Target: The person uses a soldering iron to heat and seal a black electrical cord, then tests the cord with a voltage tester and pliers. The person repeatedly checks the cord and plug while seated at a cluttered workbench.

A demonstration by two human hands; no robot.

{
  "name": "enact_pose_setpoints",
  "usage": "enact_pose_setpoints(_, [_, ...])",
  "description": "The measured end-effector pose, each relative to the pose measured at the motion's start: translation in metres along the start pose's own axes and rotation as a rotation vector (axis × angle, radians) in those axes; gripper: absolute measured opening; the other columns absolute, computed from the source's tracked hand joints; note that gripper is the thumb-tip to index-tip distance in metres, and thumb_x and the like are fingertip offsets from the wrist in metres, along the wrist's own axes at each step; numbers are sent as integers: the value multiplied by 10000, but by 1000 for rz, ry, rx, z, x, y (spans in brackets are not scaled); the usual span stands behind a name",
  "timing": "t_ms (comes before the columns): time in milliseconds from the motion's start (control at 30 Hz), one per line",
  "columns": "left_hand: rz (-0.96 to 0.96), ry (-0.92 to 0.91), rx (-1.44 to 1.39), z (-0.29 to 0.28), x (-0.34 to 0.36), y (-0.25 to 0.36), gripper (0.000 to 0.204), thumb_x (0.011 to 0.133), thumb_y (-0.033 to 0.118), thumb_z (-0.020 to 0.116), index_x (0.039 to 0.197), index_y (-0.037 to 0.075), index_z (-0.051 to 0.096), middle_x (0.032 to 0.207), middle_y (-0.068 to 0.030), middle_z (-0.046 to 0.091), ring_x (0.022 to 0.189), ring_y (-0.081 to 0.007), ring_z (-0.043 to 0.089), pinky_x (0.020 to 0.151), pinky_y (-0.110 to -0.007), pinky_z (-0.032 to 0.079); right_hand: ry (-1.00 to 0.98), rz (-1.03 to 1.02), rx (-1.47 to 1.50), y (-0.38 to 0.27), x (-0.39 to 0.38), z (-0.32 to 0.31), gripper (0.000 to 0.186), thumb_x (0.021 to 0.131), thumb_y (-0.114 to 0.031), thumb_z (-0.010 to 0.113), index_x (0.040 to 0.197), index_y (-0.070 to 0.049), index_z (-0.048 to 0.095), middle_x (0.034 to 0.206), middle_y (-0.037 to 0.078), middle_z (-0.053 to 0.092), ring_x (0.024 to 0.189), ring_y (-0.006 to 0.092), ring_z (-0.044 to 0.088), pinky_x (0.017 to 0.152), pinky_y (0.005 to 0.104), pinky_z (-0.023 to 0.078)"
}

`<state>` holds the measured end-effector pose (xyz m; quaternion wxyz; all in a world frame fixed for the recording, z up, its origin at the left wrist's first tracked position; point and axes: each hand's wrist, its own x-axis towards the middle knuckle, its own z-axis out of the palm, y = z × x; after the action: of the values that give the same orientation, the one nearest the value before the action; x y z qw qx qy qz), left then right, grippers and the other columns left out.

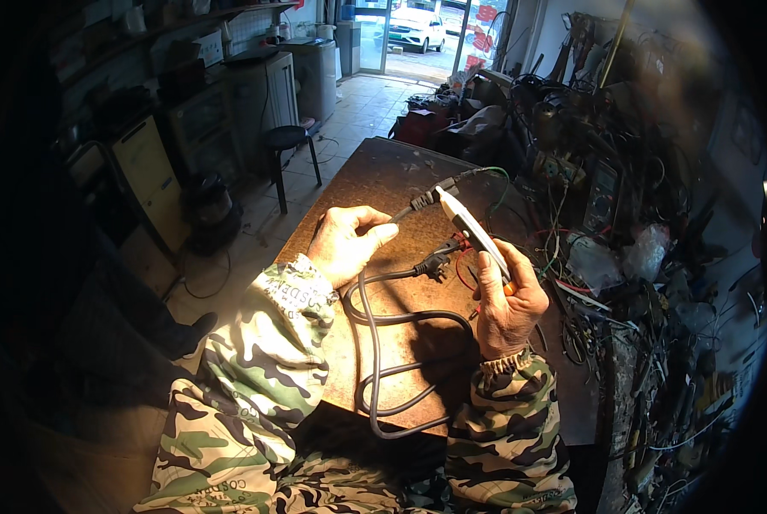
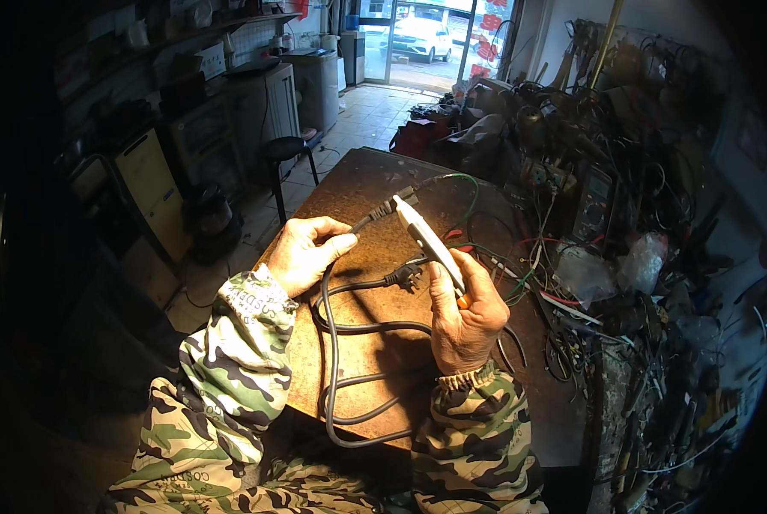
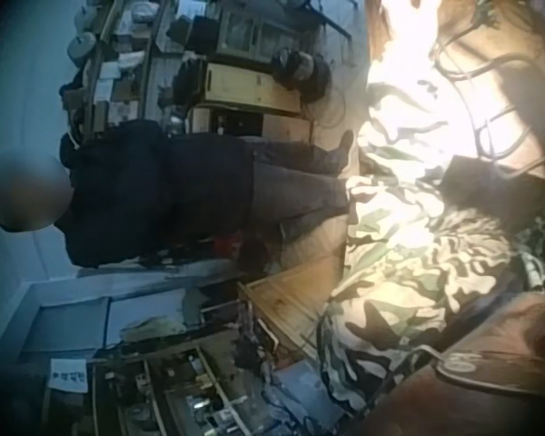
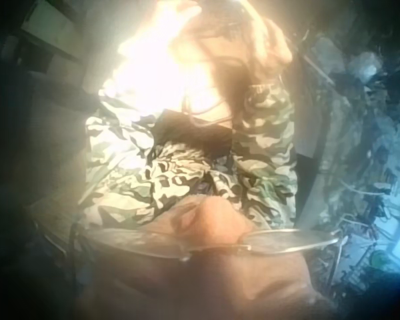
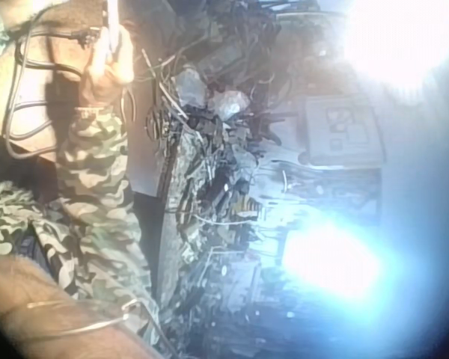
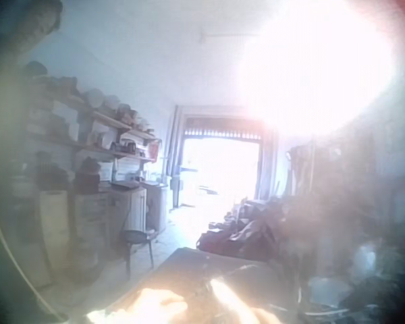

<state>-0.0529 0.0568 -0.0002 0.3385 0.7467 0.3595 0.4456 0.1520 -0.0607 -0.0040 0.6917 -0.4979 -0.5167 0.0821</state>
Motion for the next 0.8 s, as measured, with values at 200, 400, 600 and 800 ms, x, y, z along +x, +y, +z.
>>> enact_pose_setpoints(200, [-41, -22, -7, 4, 3, 1, 286, 868, 217, 733, 1012, -31, 732, 875, -144, 748, 790, -162, 689, 749, -318, 530, -26, -23, -69, 2, -4, 0, 259, 881, -70, 743, 1099, 52, 675, 904, 93, 706, 801, 127, 651, 704, 263, 521])
enact_pose_setpoints(400, [-45, -10, 1, -1, 0, 3, 289, 869, 218, 730, 1016, -31, 731, 884, -148, 748, 798, -165, 689, 758, -323, 530, -49, -16, -50, 1, -5, 4, 260, 874, -73, 750, 1090, 51, 676, 890, 89, 703, 793, 123, 648, 697, 261, 520])
enact_pose_setpoints(600, [8, -7, 6, 3, 1, -4, 267, 892, 195, 729, 1015, -42, 720, 828, -74, 719, 747, -95, 622, 698, -271, 515, 25, 26, 45, 0, 0, -2, 263, 924, -103, 714, 1130, 50, 658, 804, 26, 647, 668, 59, 571, 559, 206, 450])
enact_pose_setpoints(800, [-9, -20, 13, 1, 0, -1, 263, 887, 193, 735, 1010, -39, 722, 822, -70, 719, 741, -91, 616, 693, -269, 511, 29, 26, 42, -1, 2, -2, 261, 929, -114, 710, 1128, 47, 659, 803, 15, 640, 646, 47, 553, 533, 201, 432])
